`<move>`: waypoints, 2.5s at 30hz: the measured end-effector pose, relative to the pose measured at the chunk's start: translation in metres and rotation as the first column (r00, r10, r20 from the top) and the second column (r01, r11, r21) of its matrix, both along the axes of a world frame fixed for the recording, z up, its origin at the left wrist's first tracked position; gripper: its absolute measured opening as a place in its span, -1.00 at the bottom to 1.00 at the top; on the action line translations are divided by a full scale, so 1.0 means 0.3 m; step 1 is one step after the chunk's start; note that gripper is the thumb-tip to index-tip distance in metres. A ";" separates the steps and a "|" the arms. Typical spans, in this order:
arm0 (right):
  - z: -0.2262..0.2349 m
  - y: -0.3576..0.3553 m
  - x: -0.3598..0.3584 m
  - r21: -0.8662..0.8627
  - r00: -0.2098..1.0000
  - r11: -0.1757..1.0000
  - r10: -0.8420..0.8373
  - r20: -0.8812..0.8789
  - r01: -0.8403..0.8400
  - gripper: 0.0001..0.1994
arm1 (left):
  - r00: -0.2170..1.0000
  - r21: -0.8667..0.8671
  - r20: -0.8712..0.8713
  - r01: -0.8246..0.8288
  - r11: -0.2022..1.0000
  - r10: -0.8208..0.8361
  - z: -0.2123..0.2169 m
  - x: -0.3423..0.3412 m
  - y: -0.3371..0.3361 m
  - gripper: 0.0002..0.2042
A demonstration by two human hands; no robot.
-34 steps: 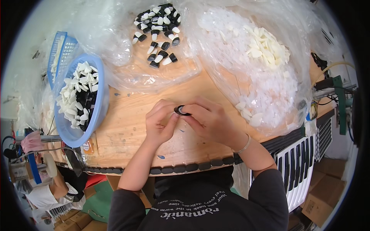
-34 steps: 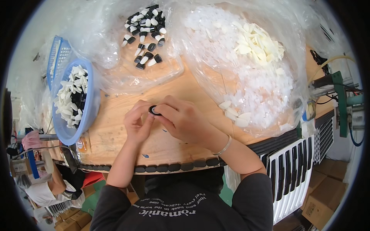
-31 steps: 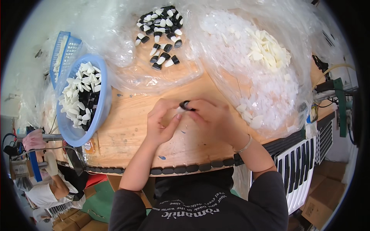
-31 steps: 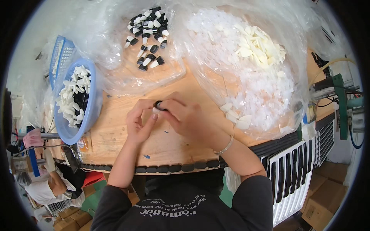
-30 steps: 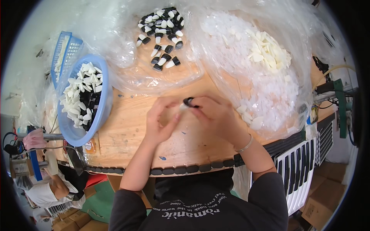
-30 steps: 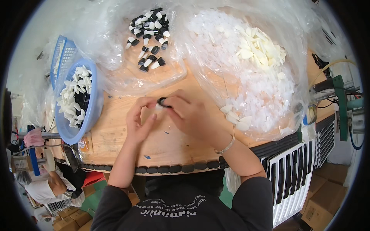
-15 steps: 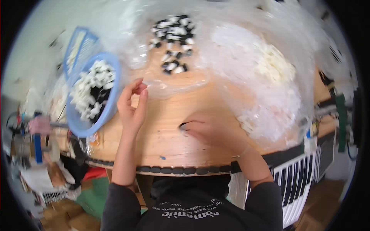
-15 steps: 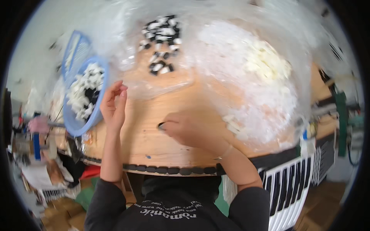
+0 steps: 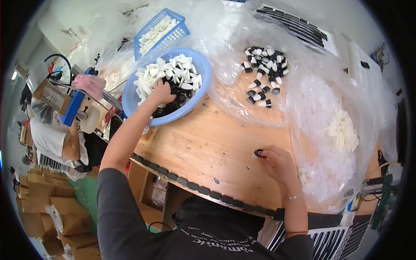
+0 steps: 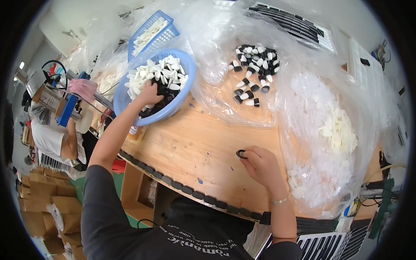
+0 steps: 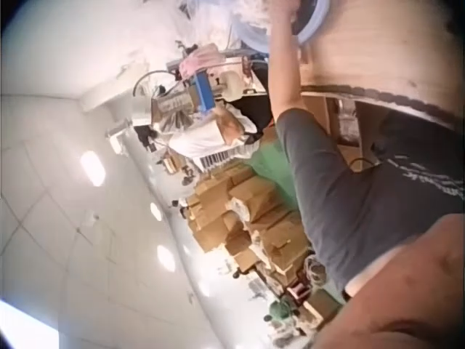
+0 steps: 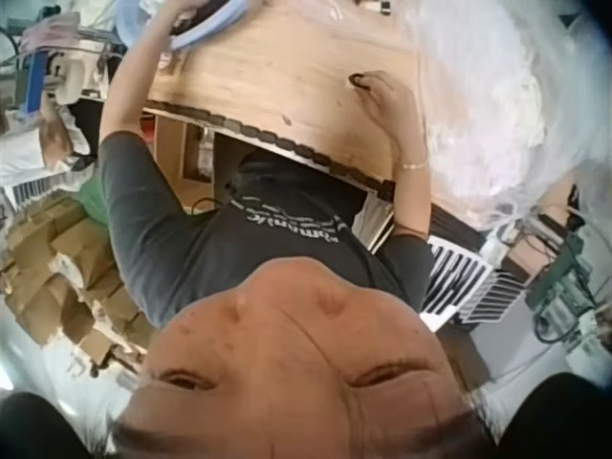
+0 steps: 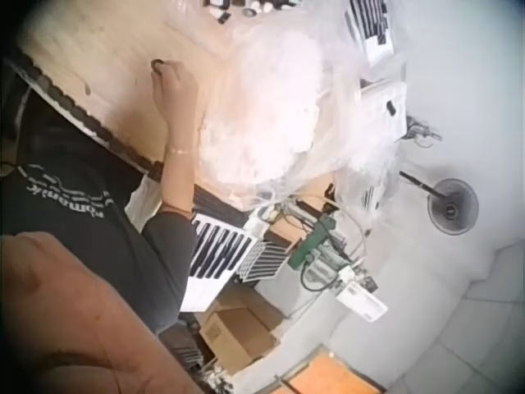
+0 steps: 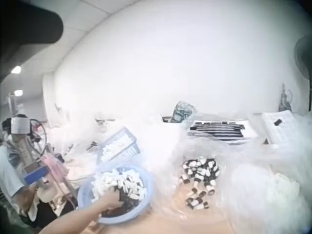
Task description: Assembling small black and white plastic components at a workbench.
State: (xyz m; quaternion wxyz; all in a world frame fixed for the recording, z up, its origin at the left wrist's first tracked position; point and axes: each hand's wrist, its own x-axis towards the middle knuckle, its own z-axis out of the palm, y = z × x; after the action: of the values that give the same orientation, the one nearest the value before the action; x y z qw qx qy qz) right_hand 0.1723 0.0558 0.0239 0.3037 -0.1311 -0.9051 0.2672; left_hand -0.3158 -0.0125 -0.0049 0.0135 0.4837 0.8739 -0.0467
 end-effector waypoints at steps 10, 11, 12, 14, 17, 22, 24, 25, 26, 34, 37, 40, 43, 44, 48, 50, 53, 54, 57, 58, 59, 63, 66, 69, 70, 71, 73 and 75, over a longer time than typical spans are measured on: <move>-0.005 0.002 0.010 -0.053 0.997 0.998 -0.025 0.078 0.029 -0.82 | 0.958 0.100 0.192 0.196 0.975 -0.212 0.012 -0.046 0.153 0.24; -0.011 0.008 0.015 -0.054 0.996 0.998 -0.026 0.087 0.031 -0.82 | 0.956 0.041 0.191 0.218 0.975 -0.222 0.014 -0.018 0.165 0.25; -0.016 0.012 0.009 -0.051 0.996 0.998 -0.019 0.086 0.023 -0.82 | 0.957 0.039 0.193 0.213 0.976 -0.217 -0.003 -0.018 0.161 0.25; -0.020 0.017 -0.001 -0.050 0.996 0.999 -0.007 0.088 0.012 -0.82 | 0.910 -0.045 0.048 0.414 0.909 -0.412 -0.040 -0.015 0.150 0.23; -0.031 0.028 -0.014 -0.056 0.996 0.998 0.016 0.084 -0.012 -0.83 | 0.930 -0.056 0.151 0.348 0.936 -0.336 -0.015 -0.017 0.147 0.10; -0.043 0.022 -0.013 -0.057 0.997 0.998 0.036 0.064 -0.032 -0.84 | 0.901 0.035 0.234 0.367 0.930 -0.364 0.018 -0.010 0.156 -0.18; -0.058 0.011 -0.032 -0.066 0.996 0.996 0.060 0.064 -0.056 -0.84 | 0.861 0.141 0.253 0.419 0.897 -0.441 -0.019 -0.048 0.117 -0.31; -0.059 0.004 -0.039 -0.078 0.995 0.994 0.078 0.068 -0.073 -0.84 | 0.861 0.148 0.242 0.423 0.894 -0.447 -0.035 -0.066 0.093 -0.34; -0.057 0.006 -0.031 -0.078 0.995 0.995 0.073 0.068 -0.068 -0.84 | 0.853 0.154 0.239 0.439 0.885 -0.465 -0.049 -0.061 0.102 -0.37; -0.040 -0.012 -0.010 -0.067 0.994 0.998 0.030 0.108 -0.023 -0.84 | 0.899 0.203 0.330 0.230 0.952 -0.288 -0.011 -0.053 0.067 -0.64; -0.058 0.003 -0.002 -0.001 0.995 1.000 0.014 0.096 -0.014 -0.85 | 0.869 0.279 0.459 0.058 0.959 -0.186 0.077 -0.025 0.049 -0.75; -0.055 0.004 -0.003 0.026 0.999 1.000 0.013 0.046 -0.014 -0.83 | 0.781 0.265 0.625 -0.198 0.944 -0.012 0.184 0.012 0.018 -0.80; -0.053 0.009 0.002 0.000 0.997 1.000 0.013 0.078 -0.013 -0.85 | 0.673 0.437 0.722 -0.259 0.861 -0.164 0.246 0.036 -0.005 -0.80; -0.056 0.011 0.003 -0.018 0.996 1.000 -0.001 0.087 0.003 -0.85 | 0.615 0.443 0.769 -0.312 0.841 -0.177 0.282 0.085 0.002 -0.81; -0.050 0.019 -0.005 -0.020 0.998 0.999 -0.036 0.057 0.037 -0.85 | 0.535 0.653 0.674 -0.108 0.750 -0.510 0.384 0.341 0.044 -0.79; -0.067 0.022 -0.007 -0.033 0.997 0.997 -0.062 0.051 0.064 -0.86 | 0.552 0.643 0.557 0.185 0.743 -0.620 0.383 0.530 0.072 -0.77; -0.093 0.018 -0.016 -0.198 0.993 0.973 -0.121 0.010 0.120 -0.88 | 0.491 0.612 0.430 0.458 0.645 -0.757 0.239 0.751 0.101 -0.77; -0.107 0.027 -0.011 -0.233 0.987 0.959 -0.154 0.043 0.160 -0.88 | 0.484 0.588 0.390 0.524 0.616 -0.784 0.174 0.807 0.109 -0.78; -0.123 0.065 0.006 -0.277 0.964 0.923 -0.251 0.088 0.266 -0.88 | 0.465 0.605 0.375 0.533 0.592 -0.802 0.001 0.876 0.122 -0.78; -0.126 0.079 0.014 -0.287 0.950 0.905 -0.299 0.094 0.314 -0.88 | 0.452 0.606 0.378 0.539 0.585 -0.808 -0.025 0.890 0.121 -0.78; -0.126 0.090 0.020 -0.287 0.945 0.900 -0.312 0.097 0.327 -0.88 | 0.491 0.605 0.368 0.518 0.605 -0.789 -0.046 0.890 0.116 -0.79; -0.126 0.105 0.044 -0.430 0.923 0.831 -0.386 0.012 0.353 -0.88 | 0.633 0.652 0.127 0.527 0.545 -0.764 -0.008 0.934 0.097 -0.78; -0.117 0.087 0.027 -0.606 0.911 0.738 -0.410 -0.053 0.297 -0.89 | 0.694 0.629 0.089 0.517 0.581 -0.714 0.007 0.943 0.083 -0.76; -0.098 0.070 0.015 -0.717 0.895 0.649 -0.438 -0.079 0.254 -0.90 | 0.655 0.623 0.186 0.498 0.603 -0.733 0.015 0.947 0.080 -0.71; -0.096 0.069 0.015 -0.741 0.888 0.623 -0.453 -0.078 0.253 -0.90 | 0.648 0.626 0.185 0.502 0.597 -0.739 0.013 0.954 0.082 -0.71; -0.100 0.069 0.018 -0.738 0.885 0.623 -0.460 -0.078 0.259 -0.90 | 0.597 0.666 0.406 0.325 0.672 -0.692 0.010 0.961 0.084 -0.70; -0.106 0.073 0.016 -0.648 0.855 0.734 -0.456 -0.248 0.203 -0.89 | 0.494 0.656 0.600 0.145 0.740 -0.629 0.016 0.973 0.081 -0.70; -0.097 0.059 0.014 -0.729 0.834 0.677 -0.459 -0.305 0.106 -0.87 | 0.424 0.614 0.723 -0.035 0.789 -0.544 0.020 0.988 0.074 -0.70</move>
State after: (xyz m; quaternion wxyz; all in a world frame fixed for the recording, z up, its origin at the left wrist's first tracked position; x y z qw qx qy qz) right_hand 0.1764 0.0735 -0.0051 0.4793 -0.3085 -0.6077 0.5530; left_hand -0.0192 0.0098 0.0011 0.3139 0.5524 0.6236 0.4556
